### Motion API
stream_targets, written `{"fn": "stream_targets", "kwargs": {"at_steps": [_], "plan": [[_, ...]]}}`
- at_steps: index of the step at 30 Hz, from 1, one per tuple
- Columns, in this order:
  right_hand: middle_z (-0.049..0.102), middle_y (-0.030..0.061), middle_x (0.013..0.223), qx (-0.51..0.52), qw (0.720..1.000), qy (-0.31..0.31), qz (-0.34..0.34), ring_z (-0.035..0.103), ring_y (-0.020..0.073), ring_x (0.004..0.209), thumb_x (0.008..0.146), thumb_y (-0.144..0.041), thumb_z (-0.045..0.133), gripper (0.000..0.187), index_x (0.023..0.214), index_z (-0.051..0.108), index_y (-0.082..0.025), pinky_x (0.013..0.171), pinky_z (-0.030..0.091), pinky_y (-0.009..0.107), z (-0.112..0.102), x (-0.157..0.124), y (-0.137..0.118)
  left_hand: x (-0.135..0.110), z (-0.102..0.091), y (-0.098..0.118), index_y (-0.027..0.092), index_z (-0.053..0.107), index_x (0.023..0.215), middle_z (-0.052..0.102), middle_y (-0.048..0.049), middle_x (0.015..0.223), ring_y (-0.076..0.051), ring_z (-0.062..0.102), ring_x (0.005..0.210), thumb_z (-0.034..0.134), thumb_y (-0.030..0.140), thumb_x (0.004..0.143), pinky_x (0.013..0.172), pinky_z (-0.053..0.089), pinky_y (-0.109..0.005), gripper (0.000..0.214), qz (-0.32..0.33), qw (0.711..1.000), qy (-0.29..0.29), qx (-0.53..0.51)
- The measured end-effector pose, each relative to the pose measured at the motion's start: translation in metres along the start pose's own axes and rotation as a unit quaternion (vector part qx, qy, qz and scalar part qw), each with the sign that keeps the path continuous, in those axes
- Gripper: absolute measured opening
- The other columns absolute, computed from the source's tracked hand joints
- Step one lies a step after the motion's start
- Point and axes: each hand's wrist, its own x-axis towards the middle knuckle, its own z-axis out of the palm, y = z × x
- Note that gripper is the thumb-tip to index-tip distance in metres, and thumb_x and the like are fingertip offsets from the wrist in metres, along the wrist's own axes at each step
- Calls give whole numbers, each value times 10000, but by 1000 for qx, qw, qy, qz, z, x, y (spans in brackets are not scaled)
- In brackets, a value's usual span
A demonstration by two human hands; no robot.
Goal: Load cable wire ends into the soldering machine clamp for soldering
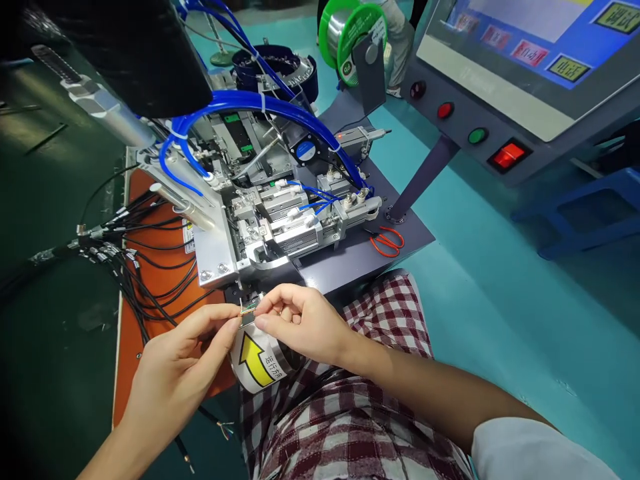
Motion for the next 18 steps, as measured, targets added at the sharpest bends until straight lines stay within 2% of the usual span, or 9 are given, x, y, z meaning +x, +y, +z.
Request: {"fn": "stream_targets", "kwargs": {"at_steps": [4,8,13,18], "plan": [[458,-79,581,13,1000,11,-3,356,55,484,781,-349,747,239,850,606,-168,472,274,213,2,3,3,-4,2,-7,245,696,958,743,-2,814,-157,681,661,576,444,938,508,505,-210,233,-45,999,-4,-29],[488,-71,593,33,999,16,-18,370,52,483,786,-328,745,215,809,608,-163,464,271,215,5,6,0,-6,1,-8,243,707,957,740,-8,799,-153,669,632,590,457,925,482,496,-202,246,-73,995,-9,-70],[488,-78,577,87,996,-6,6,343,39,456,738,-384,818,317,796,599,-162,432,225,212,7,10,2,-5,-2,-7,239,712,959,712,-8,754,-138,639,585,615,465,910,492,513,-198,251,-99,988,-5,-120],[496,-73,583,103,995,-8,-1,345,39,456,747,-466,802,368,805,605,-160,429,229,214,9,13,5,-6,-1,-12,230,709,1014,648,3,673,-137,607,562,613,479,911,480,506,-199,286,-137,977,-24,-160]]}}
